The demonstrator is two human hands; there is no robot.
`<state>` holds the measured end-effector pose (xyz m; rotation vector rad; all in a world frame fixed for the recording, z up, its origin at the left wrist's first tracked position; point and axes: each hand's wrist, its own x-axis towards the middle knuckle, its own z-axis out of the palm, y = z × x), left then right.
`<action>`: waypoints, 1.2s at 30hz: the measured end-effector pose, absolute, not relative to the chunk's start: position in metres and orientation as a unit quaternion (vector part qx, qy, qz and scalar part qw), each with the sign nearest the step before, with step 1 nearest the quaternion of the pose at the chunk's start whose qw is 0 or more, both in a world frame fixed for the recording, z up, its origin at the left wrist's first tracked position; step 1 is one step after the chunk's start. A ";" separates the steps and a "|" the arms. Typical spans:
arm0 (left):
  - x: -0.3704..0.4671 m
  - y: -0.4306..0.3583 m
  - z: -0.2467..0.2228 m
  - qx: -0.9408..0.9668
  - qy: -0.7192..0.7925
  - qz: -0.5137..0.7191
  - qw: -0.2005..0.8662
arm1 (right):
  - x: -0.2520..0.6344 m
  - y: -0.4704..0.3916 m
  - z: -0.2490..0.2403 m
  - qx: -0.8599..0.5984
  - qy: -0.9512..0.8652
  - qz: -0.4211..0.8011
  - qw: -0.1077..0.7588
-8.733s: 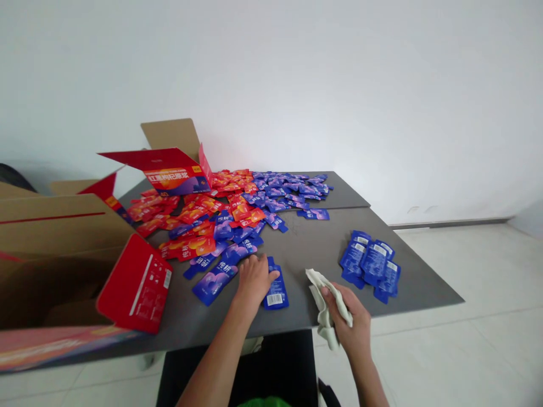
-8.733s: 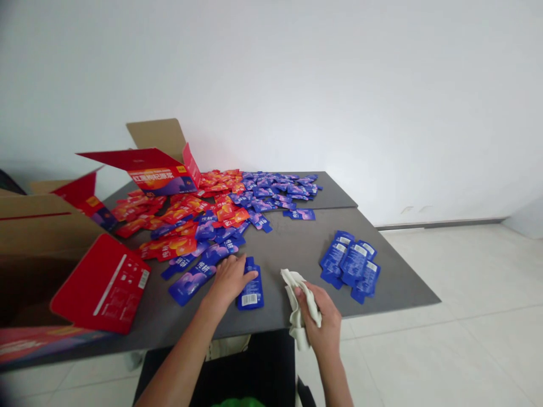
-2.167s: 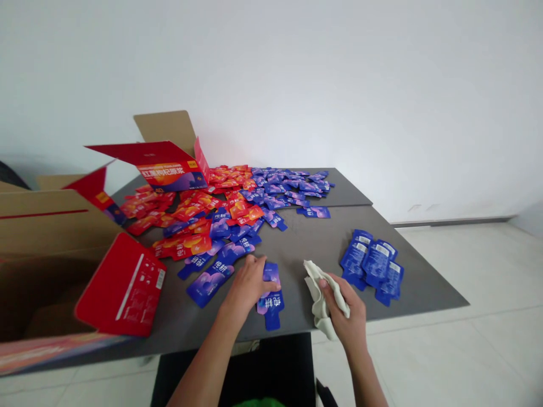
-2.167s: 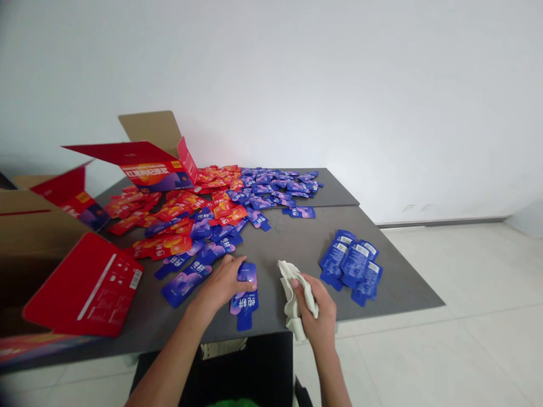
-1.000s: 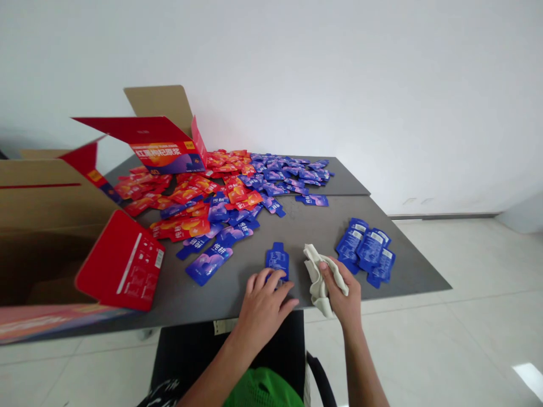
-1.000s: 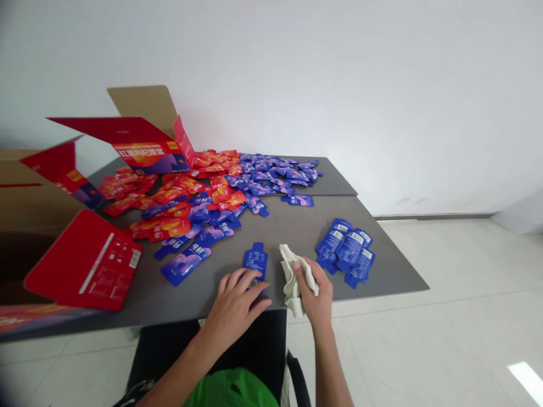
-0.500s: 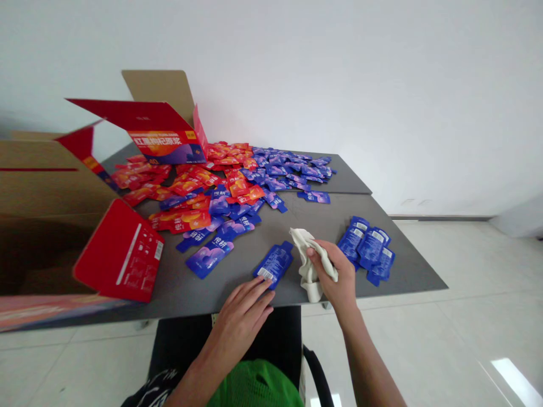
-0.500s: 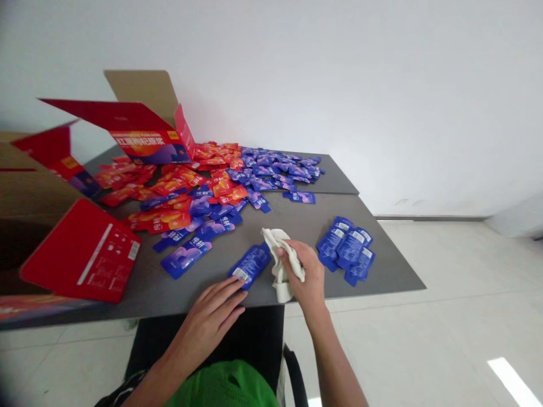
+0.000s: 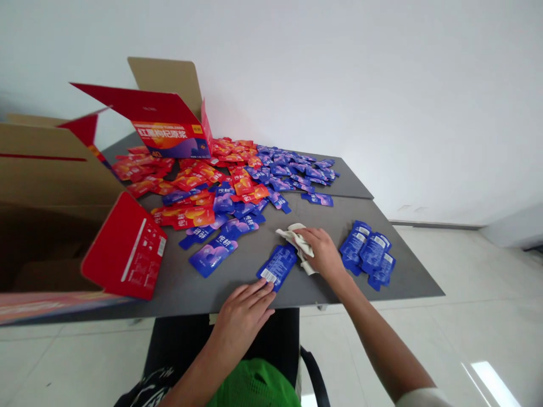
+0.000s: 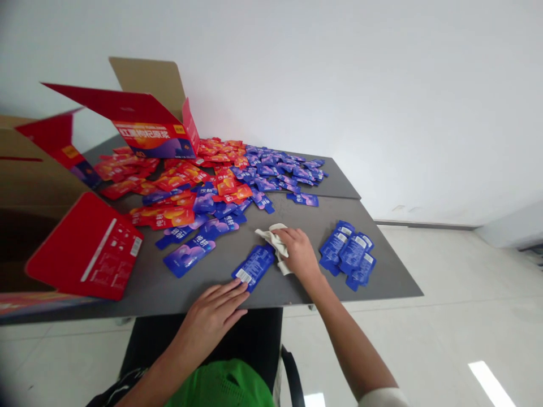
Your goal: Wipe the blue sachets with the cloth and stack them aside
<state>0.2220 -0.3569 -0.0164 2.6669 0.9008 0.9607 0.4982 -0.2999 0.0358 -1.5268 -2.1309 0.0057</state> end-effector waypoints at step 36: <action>0.225 -0.355 -0.019 0.870 0.320 0.346 0.145 | 0.485 -0.310 0.052 -0.591 -0.751 -0.021 0.293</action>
